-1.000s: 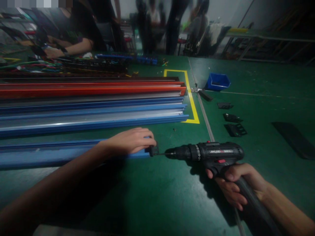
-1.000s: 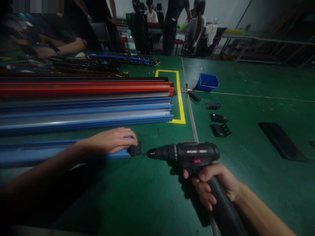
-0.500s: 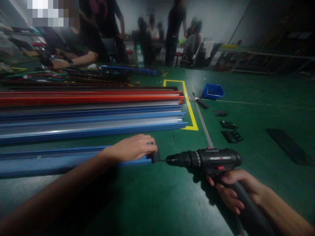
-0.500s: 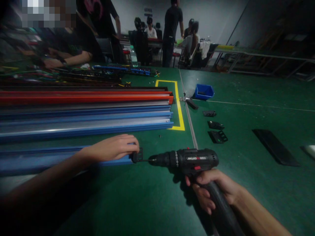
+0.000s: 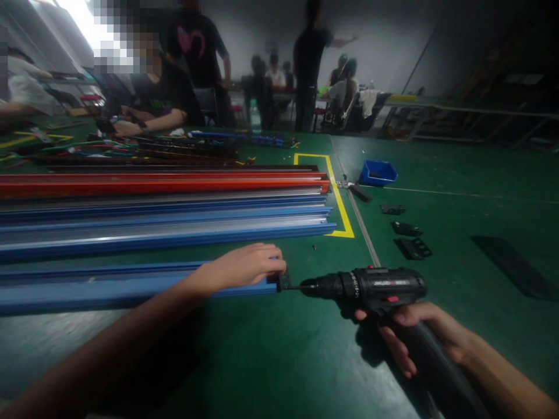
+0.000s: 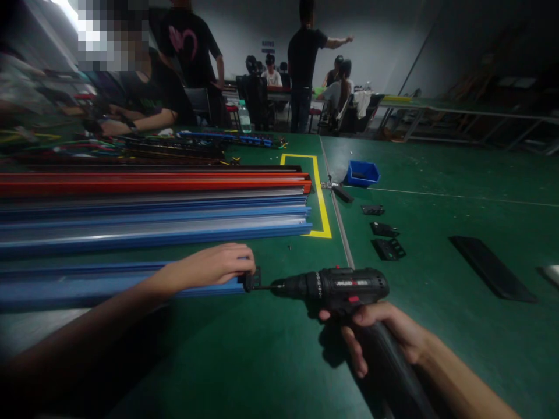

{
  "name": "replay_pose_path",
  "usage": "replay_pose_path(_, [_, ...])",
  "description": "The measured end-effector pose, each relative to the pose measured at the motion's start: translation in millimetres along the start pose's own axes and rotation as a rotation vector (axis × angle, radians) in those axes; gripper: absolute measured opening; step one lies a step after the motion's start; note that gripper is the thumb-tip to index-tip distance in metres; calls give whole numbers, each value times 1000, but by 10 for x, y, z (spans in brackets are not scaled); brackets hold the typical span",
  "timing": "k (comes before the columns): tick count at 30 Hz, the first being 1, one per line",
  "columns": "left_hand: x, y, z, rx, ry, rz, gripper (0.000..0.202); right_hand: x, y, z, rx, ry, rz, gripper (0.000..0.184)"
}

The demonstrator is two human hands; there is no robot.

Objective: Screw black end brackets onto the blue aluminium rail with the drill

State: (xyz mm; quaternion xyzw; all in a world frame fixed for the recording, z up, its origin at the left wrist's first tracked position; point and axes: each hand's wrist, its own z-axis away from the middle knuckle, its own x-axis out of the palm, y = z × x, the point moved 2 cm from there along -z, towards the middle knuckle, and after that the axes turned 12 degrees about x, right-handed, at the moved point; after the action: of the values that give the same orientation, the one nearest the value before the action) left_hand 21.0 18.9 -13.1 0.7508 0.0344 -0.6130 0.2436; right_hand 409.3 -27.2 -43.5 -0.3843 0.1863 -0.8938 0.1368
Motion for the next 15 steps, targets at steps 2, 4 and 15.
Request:
replay_pose_path(2, [2, -1, -3, 10, -1, 7, 27, 4, -15, 5, 4, -72, -11, 50])
replay_pose_path(4, [0, 1, -6, 22, 12, 18, 26, 4, -20, 5, 31, -144, -38, 47])
replay_pose_path(15, [29, -39, -25, 59, 25, -36, 24, -22, -43, -16, -69, -131, 81, 31])
